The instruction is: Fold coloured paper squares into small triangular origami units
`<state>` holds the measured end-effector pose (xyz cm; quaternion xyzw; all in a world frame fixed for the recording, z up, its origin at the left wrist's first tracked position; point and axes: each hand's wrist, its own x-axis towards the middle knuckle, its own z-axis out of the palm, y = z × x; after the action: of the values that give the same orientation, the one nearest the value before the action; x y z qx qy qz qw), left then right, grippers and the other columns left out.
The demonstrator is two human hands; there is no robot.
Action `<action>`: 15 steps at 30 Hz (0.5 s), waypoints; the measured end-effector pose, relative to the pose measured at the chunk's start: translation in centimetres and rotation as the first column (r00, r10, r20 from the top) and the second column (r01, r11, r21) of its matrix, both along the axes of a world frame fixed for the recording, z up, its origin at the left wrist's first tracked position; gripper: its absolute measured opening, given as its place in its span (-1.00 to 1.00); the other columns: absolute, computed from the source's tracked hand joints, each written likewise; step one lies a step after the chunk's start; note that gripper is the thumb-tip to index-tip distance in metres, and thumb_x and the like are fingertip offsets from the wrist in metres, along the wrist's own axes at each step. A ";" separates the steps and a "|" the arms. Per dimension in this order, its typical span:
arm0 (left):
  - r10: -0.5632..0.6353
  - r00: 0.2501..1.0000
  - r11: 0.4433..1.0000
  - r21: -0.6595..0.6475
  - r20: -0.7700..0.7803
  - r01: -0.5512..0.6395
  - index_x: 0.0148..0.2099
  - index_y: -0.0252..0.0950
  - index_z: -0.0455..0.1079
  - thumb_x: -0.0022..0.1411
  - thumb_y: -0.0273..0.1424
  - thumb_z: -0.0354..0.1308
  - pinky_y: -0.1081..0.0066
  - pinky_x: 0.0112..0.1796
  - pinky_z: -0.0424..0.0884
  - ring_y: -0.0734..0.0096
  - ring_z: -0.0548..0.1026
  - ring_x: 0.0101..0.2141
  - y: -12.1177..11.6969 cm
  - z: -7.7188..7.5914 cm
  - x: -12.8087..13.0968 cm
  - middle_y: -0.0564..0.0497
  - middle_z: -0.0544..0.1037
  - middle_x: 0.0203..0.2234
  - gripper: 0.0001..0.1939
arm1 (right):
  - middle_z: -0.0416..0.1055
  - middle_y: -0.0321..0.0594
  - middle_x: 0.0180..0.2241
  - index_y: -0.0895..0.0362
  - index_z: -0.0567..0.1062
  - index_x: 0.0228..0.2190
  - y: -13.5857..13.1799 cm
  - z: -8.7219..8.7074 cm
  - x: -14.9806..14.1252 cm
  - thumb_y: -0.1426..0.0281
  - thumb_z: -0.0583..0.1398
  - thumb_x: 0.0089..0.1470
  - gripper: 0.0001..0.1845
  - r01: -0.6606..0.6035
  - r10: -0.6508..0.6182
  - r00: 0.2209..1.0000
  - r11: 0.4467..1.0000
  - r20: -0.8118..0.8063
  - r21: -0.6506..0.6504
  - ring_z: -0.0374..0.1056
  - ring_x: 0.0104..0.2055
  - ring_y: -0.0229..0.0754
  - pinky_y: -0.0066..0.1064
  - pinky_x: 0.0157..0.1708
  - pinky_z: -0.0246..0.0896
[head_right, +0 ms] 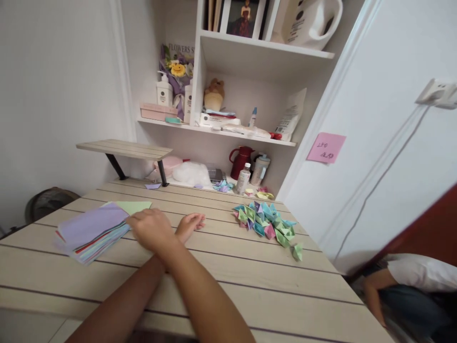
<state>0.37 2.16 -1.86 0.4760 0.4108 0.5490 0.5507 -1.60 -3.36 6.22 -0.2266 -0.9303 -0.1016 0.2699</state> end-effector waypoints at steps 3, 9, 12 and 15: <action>-0.008 1.000 0.999 0.045 0.028 0.007 -0.33 -0.36 0.45 0.04 -0.32 0.16 0.50 -0.40 0.39 0.45 0.49 -0.47 0.1 -0.5 -0.1 -0.10 0.54 -0.35 -0.80 | 0.36 -0.20 -0.09 0.11 0.25 -0.04 0.6 -1.0 -5.8 0.48 -0.01 0.14 -0.68 -0.031 0.029 0.998 0.999 0.048 0.030 0.24 -0.07 -0.19 -0.33 -0.07 0.07; 0.032 0.990 0.999 0.034 0.140 -0.037 -0.33 -0.36 0.43 0.02 -0.24 0.17 0.44 -0.33 0.38 0.43 0.49 -0.43 0.4 -1.1 -0.2 -0.16 0.54 -0.31 -0.73 | 0.47 -0.15 -0.34 0.21 0.34 -0.17 1.9 -3.3 -8.7 0.50 0.01 0.14 -0.79 -0.054 0.032 0.964 0.995 0.265 0.079 0.35 -0.28 -0.17 -0.34 -0.26 0.20; 0.005 0.995 0.999 0.050 0.097 -0.010 -0.36 -0.35 0.43 0.00 -0.25 0.18 0.46 -0.35 0.37 0.43 0.49 -0.43 0.4 -1.3 0.0 -0.14 0.54 -0.32 -0.76 | 0.47 -0.16 -0.41 0.20 0.40 -0.36 2.0 -3.0 -8.1 0.50 0.06 0.10 -0.88 -0.026 -0.003 0.954 0.995 0.301 0.092 0.36 -0.33 -0.15 -0.38 -0.37 0.22; 0.006 0.994 0.999 0.041 0.106 -0.010 -0.36 -0.35 0.43 0.01 -0.26 0.17 0.46 -0.36 0.37 0.43 0.49 -0.43 0.3 -1.2 0.0 -0.14 0.54 -0.32 -0.76 | 0.47 -0.20 -0.43 0.16 0.42 -0.39 1.9 -2.7 -7.7 0.47 0.10 0.07 -0.92 0.040 -0.055 0.961 0.997 0.269 0.061 0.36 -0.35 -0.16 -0.43 -0.43 0.20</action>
<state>0.36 2.51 -3.03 0.4560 0.3715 0.5841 0.5594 -9.33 -1.46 3.53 -0.2251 -0.9497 -0.1638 0.1438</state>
